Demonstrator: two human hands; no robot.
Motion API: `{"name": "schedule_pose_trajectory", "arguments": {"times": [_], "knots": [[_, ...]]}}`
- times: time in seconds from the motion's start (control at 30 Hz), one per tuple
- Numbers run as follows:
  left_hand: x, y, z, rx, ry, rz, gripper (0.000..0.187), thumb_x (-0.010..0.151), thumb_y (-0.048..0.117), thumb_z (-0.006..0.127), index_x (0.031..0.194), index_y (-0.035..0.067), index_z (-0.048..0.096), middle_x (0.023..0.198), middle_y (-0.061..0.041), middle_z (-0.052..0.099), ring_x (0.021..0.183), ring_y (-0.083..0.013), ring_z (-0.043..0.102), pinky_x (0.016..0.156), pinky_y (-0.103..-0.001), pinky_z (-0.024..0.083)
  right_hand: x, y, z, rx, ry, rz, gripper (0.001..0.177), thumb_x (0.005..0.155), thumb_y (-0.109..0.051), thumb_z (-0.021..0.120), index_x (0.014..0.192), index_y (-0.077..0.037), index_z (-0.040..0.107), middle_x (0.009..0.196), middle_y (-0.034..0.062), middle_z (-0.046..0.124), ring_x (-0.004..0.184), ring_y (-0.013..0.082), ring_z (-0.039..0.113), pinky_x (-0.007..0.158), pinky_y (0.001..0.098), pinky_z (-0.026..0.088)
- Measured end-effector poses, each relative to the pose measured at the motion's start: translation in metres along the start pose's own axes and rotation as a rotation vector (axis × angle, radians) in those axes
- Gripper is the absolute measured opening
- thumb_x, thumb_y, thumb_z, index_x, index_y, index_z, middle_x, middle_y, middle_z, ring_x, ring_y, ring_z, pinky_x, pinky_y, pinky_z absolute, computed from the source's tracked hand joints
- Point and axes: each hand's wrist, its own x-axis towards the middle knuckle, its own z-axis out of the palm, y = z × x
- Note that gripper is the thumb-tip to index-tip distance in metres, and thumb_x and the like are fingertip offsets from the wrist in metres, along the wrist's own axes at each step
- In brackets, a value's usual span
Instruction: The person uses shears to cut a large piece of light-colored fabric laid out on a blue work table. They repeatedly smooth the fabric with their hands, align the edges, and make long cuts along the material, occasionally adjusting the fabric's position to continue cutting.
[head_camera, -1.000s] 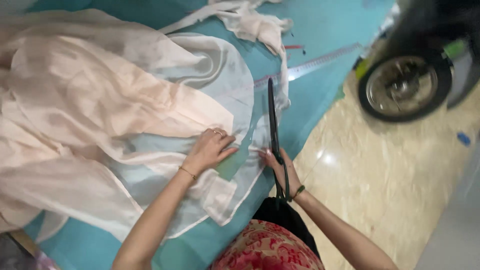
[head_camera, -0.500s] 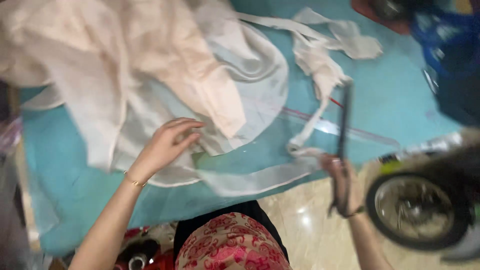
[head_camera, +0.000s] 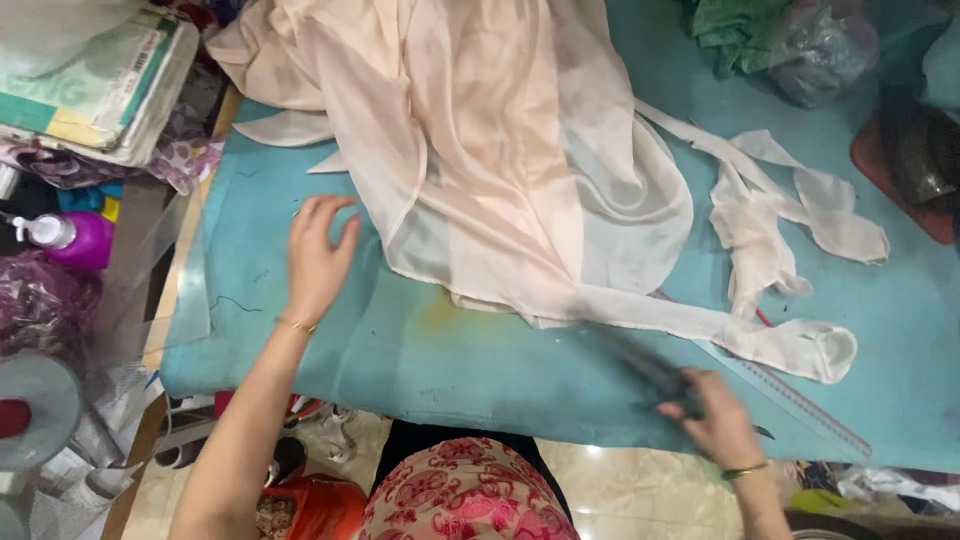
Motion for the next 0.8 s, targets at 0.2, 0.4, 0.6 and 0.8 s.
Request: {"name": "schedule_pose_trajectory", "arguments": {"times": [0.2,0.4,0.6,0.8], "knots": [[0.1,0.021,0.045,0.109,0.096,0.214,0.03,0.096,0.018,0.075,0.12,0.005,0.063,0.119,-0.015,0.062,0.11,-0.0372,0.061,0.09,-0.048,0.047,0.026,-0.075,0.024,-0.097,-0.409,-0.083,0.068,0.069,-0.018,0.084,0.132,-0.018,0.058,0.113,0.009,0.063,0.1,0.0357,0.066,0.082,0.0444,0.055],[0.199,-0.006,0.097,0.431,0.207,0.249,0.048,0.086,0.036,0.078,0.115,0.002,0.06,0.118,-0.017,0.061,0.104,-0.036,0.062,0.078,-0.048,0.047,0.047,-0.107,0.018,-0.008,-0.682,-0.077,0.085,0.074,-0.014,0.081,0.15,-0.024,0.046,0.131,0.0083,0.052,0.116,0.0307,0.057,0.096,0.0387,0.049],[0.21,-0.097,0.104,0.53,-0.018,-0.038,0.024,0.105,0.03,0.068,0.115,0.009,0.063,0.12,-0.012,0.066,0.113,-0.0306,0.064,0.09,-0.045,0.051,0.06,-0.13,0.004,-0.287,-0.766,-0.117,0.087,0.081,-0.027,0.079,0.158,-0.027,0.038,0.137,0.0039,0.053,0.124,0.0272,0.051,0.105,0.0416,0.041],[0.136,-0.128,-0.009,-1.766,0.077,-0.476,0.042,0.104,0.035,0.054,0.135,0.006,0.06,0.146,-0.012,0.063,0.137,-0.0299,0.06,0.119,-0.049,0.049,0.118,-0.093,0.028,-0.163,-0.449,-0.217,0.063,0.082,-0.036,0.076,0.14,-0.022,0.057,0.141,0.0082,0.056,0.129,0.0317,0.054,0.107,0.0426,0.044]]}}
